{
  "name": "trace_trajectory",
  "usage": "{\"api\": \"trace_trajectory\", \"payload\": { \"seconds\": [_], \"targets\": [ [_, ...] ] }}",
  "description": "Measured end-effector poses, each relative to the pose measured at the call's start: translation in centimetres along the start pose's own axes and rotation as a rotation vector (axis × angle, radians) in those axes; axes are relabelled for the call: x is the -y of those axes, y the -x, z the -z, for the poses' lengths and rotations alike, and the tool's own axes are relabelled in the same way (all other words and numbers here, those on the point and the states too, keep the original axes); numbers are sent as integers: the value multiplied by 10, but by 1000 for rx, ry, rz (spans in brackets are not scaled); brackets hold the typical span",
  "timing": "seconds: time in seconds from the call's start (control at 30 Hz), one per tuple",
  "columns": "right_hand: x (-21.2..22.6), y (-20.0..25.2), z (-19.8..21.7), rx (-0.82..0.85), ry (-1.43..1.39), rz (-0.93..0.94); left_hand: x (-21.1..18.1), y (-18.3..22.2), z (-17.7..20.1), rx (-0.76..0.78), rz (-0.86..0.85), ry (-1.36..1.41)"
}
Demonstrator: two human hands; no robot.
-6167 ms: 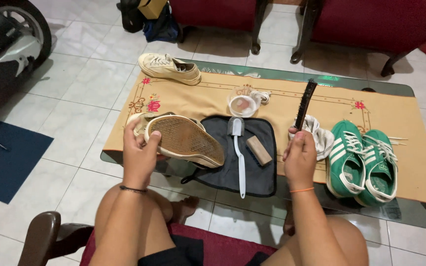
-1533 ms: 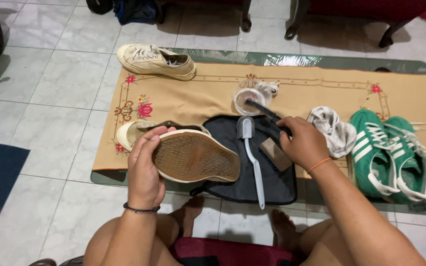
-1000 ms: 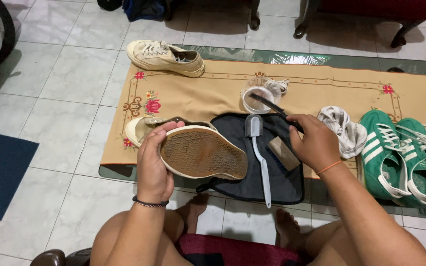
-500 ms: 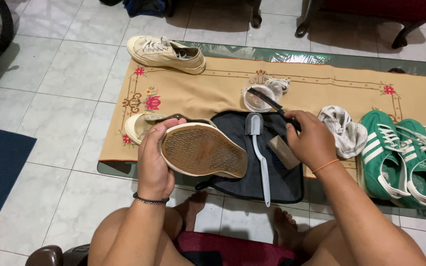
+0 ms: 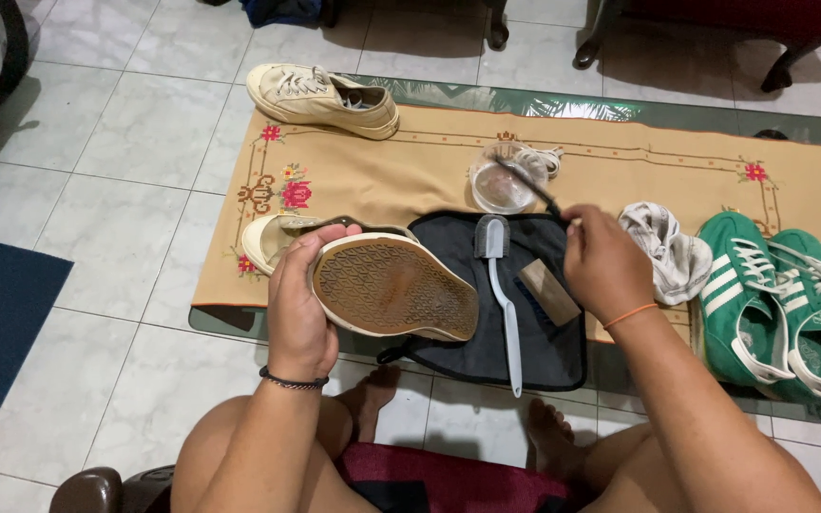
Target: The person cleans the sole of a beige sneaker using a brush and a cleaning solution. They scrub the sole repeatedly, dip the brush into a small container of liquid, and wipe the shoe with a cloth.
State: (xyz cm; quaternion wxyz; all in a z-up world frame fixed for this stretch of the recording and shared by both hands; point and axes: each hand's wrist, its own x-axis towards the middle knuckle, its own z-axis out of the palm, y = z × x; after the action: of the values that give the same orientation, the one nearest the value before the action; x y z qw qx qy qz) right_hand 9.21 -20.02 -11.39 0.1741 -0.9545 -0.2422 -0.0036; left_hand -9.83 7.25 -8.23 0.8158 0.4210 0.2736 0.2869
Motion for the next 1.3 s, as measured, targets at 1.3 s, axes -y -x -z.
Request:
{"api": "trace_trajectory", "payload": {
  "seconds": [1.3],
  "targets": [
    [19, 2, 20, 112, -2, -120, 0, 1, 2, 5, 6, -48]
  ]
}}
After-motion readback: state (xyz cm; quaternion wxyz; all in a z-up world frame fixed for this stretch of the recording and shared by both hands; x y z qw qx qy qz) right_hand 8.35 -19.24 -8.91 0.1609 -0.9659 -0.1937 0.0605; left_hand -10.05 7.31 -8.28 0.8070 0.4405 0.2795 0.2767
